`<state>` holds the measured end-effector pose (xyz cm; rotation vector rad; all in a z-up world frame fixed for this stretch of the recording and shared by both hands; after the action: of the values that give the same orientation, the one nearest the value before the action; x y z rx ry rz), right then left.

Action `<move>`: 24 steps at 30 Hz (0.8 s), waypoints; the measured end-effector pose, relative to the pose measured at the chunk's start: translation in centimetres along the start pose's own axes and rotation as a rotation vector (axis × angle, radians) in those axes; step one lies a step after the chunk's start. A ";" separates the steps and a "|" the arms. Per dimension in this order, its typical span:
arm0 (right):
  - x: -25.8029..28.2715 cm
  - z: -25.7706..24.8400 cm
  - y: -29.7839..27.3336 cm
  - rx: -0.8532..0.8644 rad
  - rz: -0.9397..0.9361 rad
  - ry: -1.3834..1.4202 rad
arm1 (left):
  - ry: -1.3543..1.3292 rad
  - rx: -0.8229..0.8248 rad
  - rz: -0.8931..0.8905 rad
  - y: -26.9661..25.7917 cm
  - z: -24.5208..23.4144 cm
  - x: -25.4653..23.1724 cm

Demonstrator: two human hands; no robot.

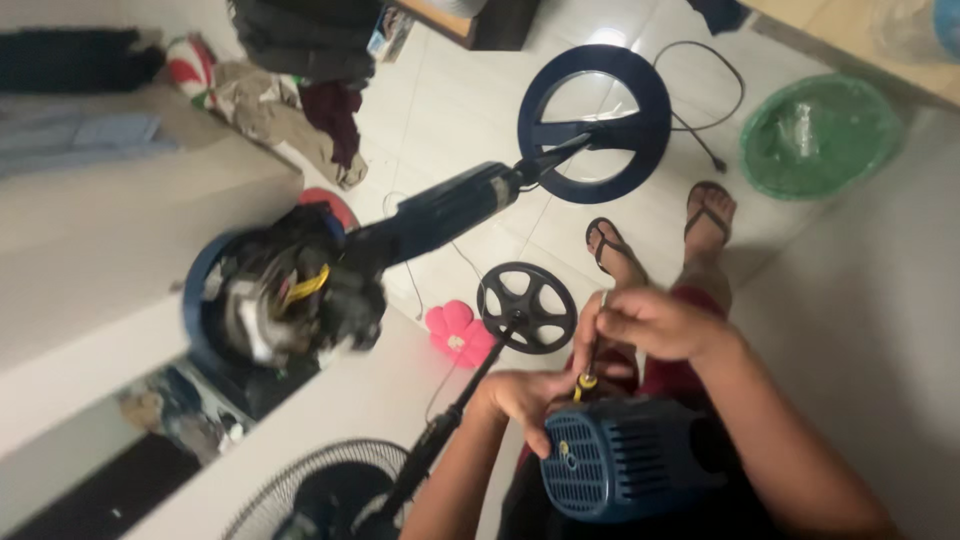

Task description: The person uses a screwdriver to remove and reattach screws on the rear housing of a standing electric fan. They repeatedly loosen and tighten the same screw while holding the fan housing, without fully disassembling or reassembling the fan.

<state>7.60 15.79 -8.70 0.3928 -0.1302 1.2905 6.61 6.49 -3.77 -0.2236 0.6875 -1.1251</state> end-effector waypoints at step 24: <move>-10.6 -15.0 -13.7 -1.072 -0.300 -0.333 | 0.179 -0.943 -0.080 -0.4 -8.9 14.4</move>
<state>15.87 8.42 -28.77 -0.2988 -0.9582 0.7022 4.53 -4.90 -16.04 -0.9617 1.3497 -0.8269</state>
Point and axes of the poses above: each hand's wrist, its own y-axis towards the middle knuckle, its own z-axis out of the palm, x = y × z, the point moved 10 cm from there along y, towards the middle knuckle, and after that the axes turned 15 degrees about -z, right-handed, at the moved point
